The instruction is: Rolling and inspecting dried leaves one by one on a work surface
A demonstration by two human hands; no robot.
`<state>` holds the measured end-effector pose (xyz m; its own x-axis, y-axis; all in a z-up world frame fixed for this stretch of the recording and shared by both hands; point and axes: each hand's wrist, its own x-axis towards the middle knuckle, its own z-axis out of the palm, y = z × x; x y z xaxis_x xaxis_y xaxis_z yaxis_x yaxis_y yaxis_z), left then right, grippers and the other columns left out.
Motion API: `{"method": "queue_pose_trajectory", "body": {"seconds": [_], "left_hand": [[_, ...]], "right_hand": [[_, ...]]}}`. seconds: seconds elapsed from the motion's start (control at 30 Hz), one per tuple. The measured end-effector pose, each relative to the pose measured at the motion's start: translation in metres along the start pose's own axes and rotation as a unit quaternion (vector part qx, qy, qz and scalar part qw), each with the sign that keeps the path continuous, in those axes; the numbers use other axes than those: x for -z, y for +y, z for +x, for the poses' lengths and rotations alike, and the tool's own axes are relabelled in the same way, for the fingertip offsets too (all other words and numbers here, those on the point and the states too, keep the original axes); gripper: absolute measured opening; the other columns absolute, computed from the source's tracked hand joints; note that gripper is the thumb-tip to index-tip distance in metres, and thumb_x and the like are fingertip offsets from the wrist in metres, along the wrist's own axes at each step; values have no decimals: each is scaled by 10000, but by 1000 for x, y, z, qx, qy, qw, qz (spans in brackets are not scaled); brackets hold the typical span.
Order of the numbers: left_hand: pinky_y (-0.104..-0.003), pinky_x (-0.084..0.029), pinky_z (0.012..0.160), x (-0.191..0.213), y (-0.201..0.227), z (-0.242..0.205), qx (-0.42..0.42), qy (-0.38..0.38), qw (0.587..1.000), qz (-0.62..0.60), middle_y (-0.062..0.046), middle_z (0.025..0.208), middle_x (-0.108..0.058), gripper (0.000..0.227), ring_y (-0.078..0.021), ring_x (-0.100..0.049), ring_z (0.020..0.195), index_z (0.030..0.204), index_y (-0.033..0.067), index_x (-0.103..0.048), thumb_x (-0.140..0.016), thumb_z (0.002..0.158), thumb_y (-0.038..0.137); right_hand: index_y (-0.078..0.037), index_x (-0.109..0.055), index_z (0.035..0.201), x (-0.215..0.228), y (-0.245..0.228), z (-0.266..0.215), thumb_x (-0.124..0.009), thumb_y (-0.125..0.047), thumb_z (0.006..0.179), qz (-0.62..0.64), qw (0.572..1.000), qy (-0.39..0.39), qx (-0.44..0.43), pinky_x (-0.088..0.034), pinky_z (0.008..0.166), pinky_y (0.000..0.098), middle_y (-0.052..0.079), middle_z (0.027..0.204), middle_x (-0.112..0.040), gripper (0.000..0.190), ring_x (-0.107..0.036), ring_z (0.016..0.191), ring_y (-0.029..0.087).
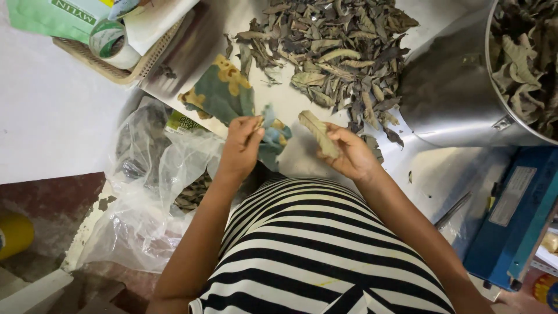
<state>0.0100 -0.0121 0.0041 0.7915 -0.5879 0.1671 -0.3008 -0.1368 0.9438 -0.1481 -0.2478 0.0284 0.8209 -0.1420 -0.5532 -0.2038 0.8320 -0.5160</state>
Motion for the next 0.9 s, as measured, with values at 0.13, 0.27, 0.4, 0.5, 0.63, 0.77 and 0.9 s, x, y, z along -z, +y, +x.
{"method": "queue_pose_trajectory", "body": {"seconds": [0.13, 0.27, 0.4, 0.5, 0.63, 0.77, 0.9], "left_hand": [[-484, -480, 1033, -21, -3, 7, -23, -40, 999, 12, -195, 1119, -652, 324, -370, -638, 1128, 1335, 20, -670, -650, 1040, 152], [-433, -477, 1023, -46, 56, 12, -124, -51, 991, 16, -130, 1118, -642, 304, -335, -634, 1073, 1261, 75, -695, -690, 990, 213], [-403, -499, 1024, -98, 74, -3, -192, -150, 967, 72, -6, 1209, -629, 243, -288, -633, 1107, 1199, 249, -729, -599, 998, 209], [-382, -513, 987, -86, 58, 8, -185, -175, 961, 105, 43, 1155, -629, 264, -272, -643, 1083, 1163, 354, -729, -579, 987, 227], [-455, -513, 884, -89, 27, 16, -216, -115, 959, 144, -8, 1116, -630, 239, -343, -625, 949, 1075, 262, -750, -638, 909, 132], [-389, -501, 956, -96, 61, -1, -220, -168, 957, 89, 20, 1147, -651, 235, -314, -627, 1013, 1059, 284, -751, -560, 963, 186], [-446, -480, 991, -73, 24, 35, -189, -135, 968, 99, -30, 1076, -657, 245, -335, -650, 979, 1073, 257, -748, -607, 909, 141]], "right_hand": [[-123, -631, 1029, 8, 3, 0, -635, -164, 826, 36, 999, 19, -3, -403, 560, 232, 23, 822, -582, 207, -552, 682, 162], [-74, -642, 963, -4, 6, -7, -680, -301, 956, -17, 998, 49, -28, -336, 455, 226, 33, 709, -588, 230, -499, 520, 123], [-66, -625, 927, -17, 11, -4, -649, -287, 958, -28, 998, 19, -47, -313, 443, 227, 10, 651, -549, 224, -456, 475, 98], [-89, -598, 873, -20, 14, -3, -618, -252, 936, -19, 998, -6, -52, -296, 440, 227, -17, 593, -500, 176, -405, 444, 81], [-111, -570, 819, 21, 36, 6, -587, -217, 914, -4, 998, -23, -55, -278, 437, 227, -44, 534, -451, 144, -355, 413, 65], [-14, -645, 1081, 54, 54, 14, -859, -50, 610, -314, 924, -52, 211, -479, 739, 317, 87, 821, -633, 518, -606, 793, 188], [-51, -560, 718, -36, 9, -25, -607, -117, 816, 34, 997, 64, 10, -276, 423, 269, 49, 514, -470, 127, -414, 399, 155]]}}
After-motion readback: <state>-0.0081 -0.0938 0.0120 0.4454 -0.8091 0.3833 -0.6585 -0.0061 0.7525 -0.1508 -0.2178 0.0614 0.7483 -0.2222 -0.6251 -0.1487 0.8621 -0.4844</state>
